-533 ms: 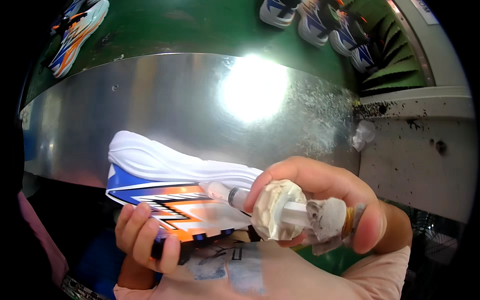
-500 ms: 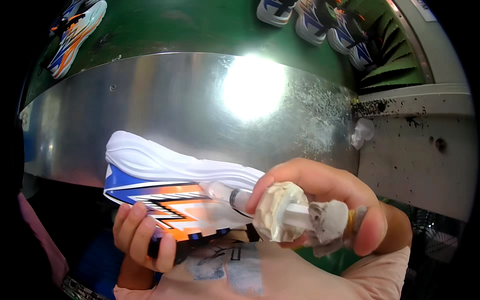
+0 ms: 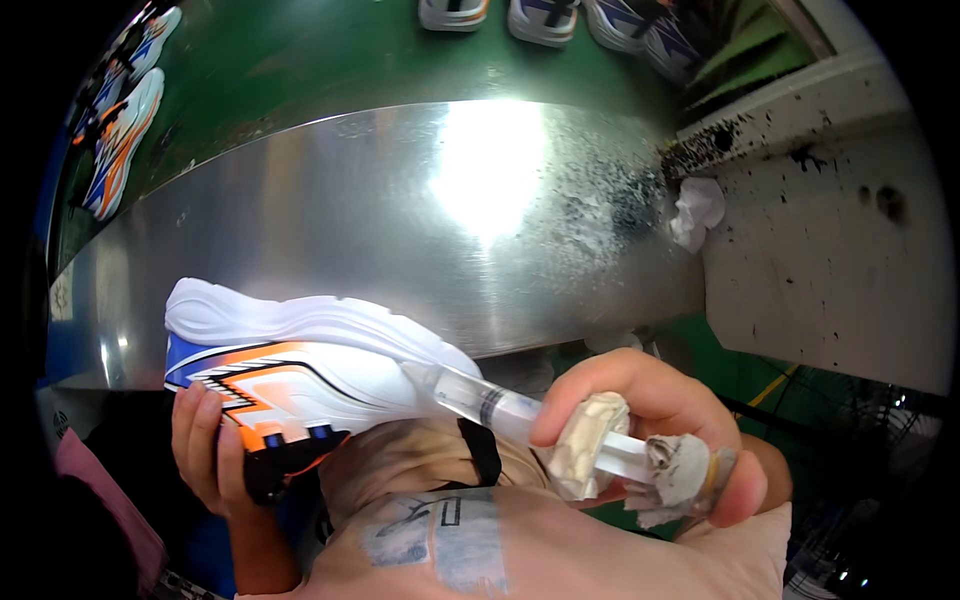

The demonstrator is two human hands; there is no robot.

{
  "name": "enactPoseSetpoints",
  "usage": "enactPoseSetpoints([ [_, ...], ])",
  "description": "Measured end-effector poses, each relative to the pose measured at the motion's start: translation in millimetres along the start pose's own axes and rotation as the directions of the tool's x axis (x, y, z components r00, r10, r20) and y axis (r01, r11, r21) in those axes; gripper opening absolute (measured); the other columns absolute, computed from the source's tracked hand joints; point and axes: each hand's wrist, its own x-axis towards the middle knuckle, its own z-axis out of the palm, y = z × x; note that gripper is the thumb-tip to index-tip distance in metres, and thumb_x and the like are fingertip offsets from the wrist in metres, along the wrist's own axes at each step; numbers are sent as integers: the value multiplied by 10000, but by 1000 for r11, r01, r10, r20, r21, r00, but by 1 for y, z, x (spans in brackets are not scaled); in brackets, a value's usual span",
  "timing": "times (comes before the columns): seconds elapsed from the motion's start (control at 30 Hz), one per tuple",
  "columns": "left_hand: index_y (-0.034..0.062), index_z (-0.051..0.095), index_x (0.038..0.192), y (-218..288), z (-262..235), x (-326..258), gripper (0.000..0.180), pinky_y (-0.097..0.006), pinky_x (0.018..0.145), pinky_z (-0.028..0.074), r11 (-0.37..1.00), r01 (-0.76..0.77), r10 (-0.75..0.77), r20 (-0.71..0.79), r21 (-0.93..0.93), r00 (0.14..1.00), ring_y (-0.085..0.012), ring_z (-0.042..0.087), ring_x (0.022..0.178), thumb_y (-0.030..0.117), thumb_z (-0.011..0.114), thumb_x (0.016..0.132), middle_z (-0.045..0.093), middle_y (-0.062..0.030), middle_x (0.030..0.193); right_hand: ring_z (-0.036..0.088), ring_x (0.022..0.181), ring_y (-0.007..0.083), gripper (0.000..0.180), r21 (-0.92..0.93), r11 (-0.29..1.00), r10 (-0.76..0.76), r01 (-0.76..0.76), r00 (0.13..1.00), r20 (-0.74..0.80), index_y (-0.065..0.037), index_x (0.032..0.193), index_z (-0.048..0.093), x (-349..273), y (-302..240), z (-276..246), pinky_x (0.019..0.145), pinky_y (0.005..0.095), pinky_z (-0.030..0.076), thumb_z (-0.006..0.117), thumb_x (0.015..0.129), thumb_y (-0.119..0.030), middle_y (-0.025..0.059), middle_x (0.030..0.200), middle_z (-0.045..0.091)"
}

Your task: The person applies glue from a syringe to the side seams of shoes, picking them up from a conveyor belt, applying the glue, and then placing them back on the belt.

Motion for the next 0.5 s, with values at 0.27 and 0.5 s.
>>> enactPoseSetpoints([
  [0.27, -25, 467, 1052, -28, -10, 20, 468, -460, 851, 463, 998, -58, 58, 64, 4, 996, -358, 558, 961, 280, 665, 758, 548, -195, 1051, 391, 630, 53, 1024, 482, 849, -253, 216, 967, 12, 105, 1079, 409, 9, 45, 5, 530, 176, 268, 581, 555, -759, 52, 771, 477],
  [0.5, -23, 482, 1080, -35, -19, 37, 567, -440, 853, 456, 998, -47, 50, 106, -30, 993, -346, 562, 964, 219, 764, 652, 563, -195, 1044, 449, 722, 70, 1036, 562, 785, -315, 262, 949, -3, 127, 1145, 340, 10, 55, 11, 620, 175, 358, 627, 578, -691, 80, 875, 495],
])
